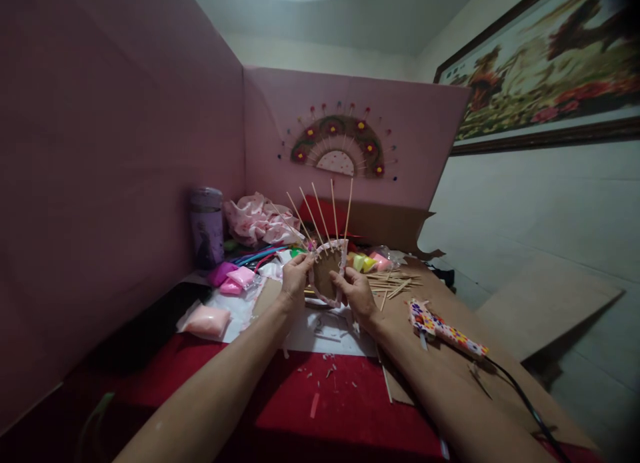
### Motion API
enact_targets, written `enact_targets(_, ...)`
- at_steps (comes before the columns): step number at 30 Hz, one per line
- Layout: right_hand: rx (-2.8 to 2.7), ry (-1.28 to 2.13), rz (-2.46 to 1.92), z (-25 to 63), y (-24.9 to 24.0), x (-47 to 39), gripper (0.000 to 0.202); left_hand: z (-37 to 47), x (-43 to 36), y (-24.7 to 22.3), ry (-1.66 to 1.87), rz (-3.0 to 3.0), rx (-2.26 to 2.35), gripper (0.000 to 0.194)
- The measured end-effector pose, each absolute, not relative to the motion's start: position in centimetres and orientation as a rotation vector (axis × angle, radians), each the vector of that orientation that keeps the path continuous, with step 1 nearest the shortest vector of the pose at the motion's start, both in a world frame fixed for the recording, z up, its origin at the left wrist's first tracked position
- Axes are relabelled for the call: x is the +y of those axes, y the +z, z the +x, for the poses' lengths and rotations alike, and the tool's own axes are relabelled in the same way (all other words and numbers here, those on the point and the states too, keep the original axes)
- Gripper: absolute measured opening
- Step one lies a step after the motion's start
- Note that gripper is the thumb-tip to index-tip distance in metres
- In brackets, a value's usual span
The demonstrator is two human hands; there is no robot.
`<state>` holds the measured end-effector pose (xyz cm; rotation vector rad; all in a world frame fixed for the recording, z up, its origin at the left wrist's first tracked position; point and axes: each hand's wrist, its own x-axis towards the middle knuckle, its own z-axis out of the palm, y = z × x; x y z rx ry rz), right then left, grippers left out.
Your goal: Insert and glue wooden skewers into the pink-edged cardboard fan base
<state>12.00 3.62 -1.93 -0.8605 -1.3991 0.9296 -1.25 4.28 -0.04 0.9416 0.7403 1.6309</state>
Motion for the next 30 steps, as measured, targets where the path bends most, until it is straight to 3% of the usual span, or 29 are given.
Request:
enact_targets(22,-1.312,1.028,-0.877,11.9,-1.8,3.1,0.035,-1.9,4.3,-0.5,1.604,1.043,0.815,0.027)
enact_targets(30,-1.085,1.267,-0.822,11.6,-1.8,3.0,0.037,-1.3,3.5,-0.3,1.532,1.107,0.772,0.025)
